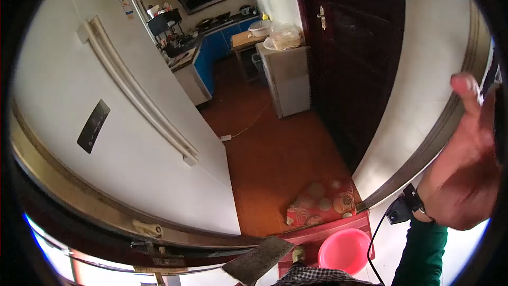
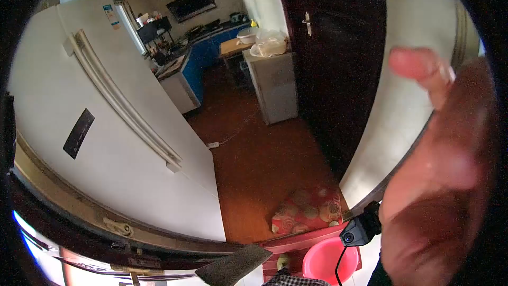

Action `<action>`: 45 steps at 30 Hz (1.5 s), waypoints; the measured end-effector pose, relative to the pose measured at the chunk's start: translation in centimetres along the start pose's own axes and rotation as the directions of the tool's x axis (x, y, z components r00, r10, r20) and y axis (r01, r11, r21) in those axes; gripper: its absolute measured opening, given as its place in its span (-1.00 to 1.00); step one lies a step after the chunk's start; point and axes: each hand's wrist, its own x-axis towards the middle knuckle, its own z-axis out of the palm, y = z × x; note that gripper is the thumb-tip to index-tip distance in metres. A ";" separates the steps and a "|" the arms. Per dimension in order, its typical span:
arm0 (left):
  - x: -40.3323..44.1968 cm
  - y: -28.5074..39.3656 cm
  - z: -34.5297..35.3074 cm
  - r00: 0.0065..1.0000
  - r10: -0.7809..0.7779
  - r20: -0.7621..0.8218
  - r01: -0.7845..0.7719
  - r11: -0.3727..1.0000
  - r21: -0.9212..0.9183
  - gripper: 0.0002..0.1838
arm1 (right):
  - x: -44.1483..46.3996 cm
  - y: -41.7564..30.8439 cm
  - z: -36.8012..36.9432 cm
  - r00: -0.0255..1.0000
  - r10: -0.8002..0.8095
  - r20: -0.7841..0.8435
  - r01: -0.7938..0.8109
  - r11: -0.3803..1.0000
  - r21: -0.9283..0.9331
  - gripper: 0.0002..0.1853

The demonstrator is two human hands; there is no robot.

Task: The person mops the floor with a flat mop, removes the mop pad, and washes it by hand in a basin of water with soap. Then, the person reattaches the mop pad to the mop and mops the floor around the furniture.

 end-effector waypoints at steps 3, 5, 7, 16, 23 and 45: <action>1.2 1.1 -1.9 1.000 -0.009 -0.007 0.009 1.000 -0.001 -0.71 | 0.3 0.6 2.6 1.000 0.020 -0.019 -0.020 0.999 -0.030 -0.41; 1.3 1.4 -2.8 1.000 -0.019 -0.016 0.019 1.000 -0.012 -0.72 | 0.4 0.9 3.6 0.999 0.026 -0.035 -0.028 0.999 -0.043 -0.41; 1.2 1.3 -3.1 0.999 -0.027 -0.024 0.027 0.999 -0.023 -0.72 | 0.6 1.0 3.8 0.998 0.031 -0.054 -0.033 0.998 -0.047 -0.42; 3.1 3.6 -2.5 1.000 -0.020 -0.014 0.019 0.998 -0.062 -0.73 | 1.5 0.9 4.6 0.993 0.017 -0.117 -0.028 0.995 -0.099 -0.42; 6.5 8.0 -2.9 1.000 -0.013 -0.022 0.012 0.997 -0.072 -0.74 | 2.0 2.4 5.4 0.993 0.044 -0.107 -0.060 0.986 -0.153 -0.43; 6.9 5.5 -5.6 0.987 -0.121 -0.104 0.106 0.984 -0.146 -0.76 | -36.3 14.5 -0.2 0.336 0.940 0.063 -0.662 0.283 -0.694 -0.71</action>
